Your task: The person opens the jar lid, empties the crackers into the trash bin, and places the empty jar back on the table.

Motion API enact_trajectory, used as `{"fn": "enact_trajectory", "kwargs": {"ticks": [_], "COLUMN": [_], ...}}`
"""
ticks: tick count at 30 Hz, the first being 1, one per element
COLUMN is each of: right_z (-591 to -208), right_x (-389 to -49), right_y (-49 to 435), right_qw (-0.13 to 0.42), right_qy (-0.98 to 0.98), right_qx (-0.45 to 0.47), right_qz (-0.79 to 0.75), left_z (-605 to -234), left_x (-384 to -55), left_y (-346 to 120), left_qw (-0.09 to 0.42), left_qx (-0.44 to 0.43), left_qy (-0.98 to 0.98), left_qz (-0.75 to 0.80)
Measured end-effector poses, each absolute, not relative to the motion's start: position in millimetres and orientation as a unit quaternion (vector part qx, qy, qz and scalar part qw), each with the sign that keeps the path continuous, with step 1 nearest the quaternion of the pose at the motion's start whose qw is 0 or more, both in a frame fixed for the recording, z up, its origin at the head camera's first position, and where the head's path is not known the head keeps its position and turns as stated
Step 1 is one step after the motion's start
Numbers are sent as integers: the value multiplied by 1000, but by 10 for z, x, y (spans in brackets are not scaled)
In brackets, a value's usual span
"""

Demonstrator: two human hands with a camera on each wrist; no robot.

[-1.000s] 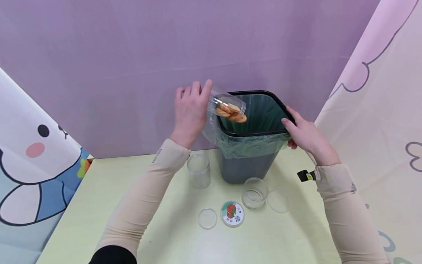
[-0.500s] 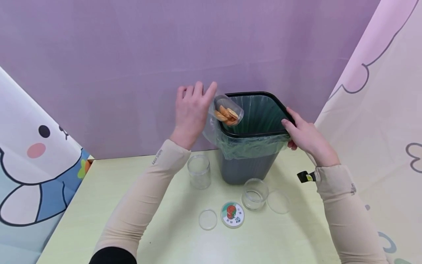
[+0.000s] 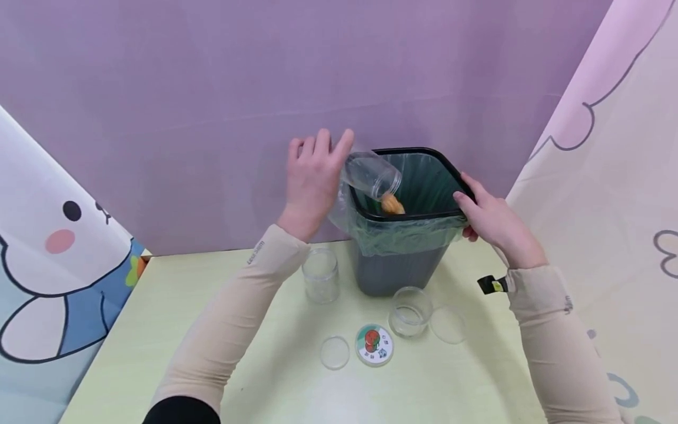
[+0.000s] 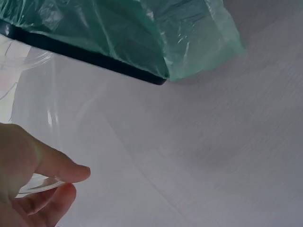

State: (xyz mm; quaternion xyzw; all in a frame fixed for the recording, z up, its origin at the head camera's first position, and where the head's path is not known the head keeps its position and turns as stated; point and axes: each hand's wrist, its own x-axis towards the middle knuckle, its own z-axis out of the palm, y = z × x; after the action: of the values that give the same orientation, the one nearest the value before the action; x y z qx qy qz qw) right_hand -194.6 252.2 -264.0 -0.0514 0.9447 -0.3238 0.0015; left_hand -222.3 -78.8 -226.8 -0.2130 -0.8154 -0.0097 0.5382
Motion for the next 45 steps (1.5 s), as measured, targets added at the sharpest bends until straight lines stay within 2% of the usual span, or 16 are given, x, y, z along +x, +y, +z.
{"fn": "enact_trajectory", "kwargs": {"ticks": [3, 6, 16, 26, 39, 45], "right_z": [-2648, -2656, -2644, -2646, -2651, -2654], "right_x": [-1940, -1939, -1941, -1934, -1927, -1928], "right_y": [2532, 2543, 2514, 2507, 2510, 2518], "right_qw": [3, -1, 5, 4, -4, -2], "right_qy": [944, 944, 945, 943, 941, 941], "right_qx": [-48, -48, -48, -45, -42, -41], "right_qz": [-325, -326, -323, -330, -335, -336], "left_z": [-2238, -2232, -2333, -2520, -2928, -3230], "left_x": [-2209, -2208, -2211, -2131, -1799, -1630], "left_y": [-785, -804, -1018, -1327, -1704, -1955], "left_qw": [550, 541, 440, 310, 207, 185], "left_qx": [-210, -208, -176, -120, -120, -104], "left_qy": [-808, -814, -877, -914, -895, -898], "left_qz": [-22, -30, -77, -232, -375, -385]}}
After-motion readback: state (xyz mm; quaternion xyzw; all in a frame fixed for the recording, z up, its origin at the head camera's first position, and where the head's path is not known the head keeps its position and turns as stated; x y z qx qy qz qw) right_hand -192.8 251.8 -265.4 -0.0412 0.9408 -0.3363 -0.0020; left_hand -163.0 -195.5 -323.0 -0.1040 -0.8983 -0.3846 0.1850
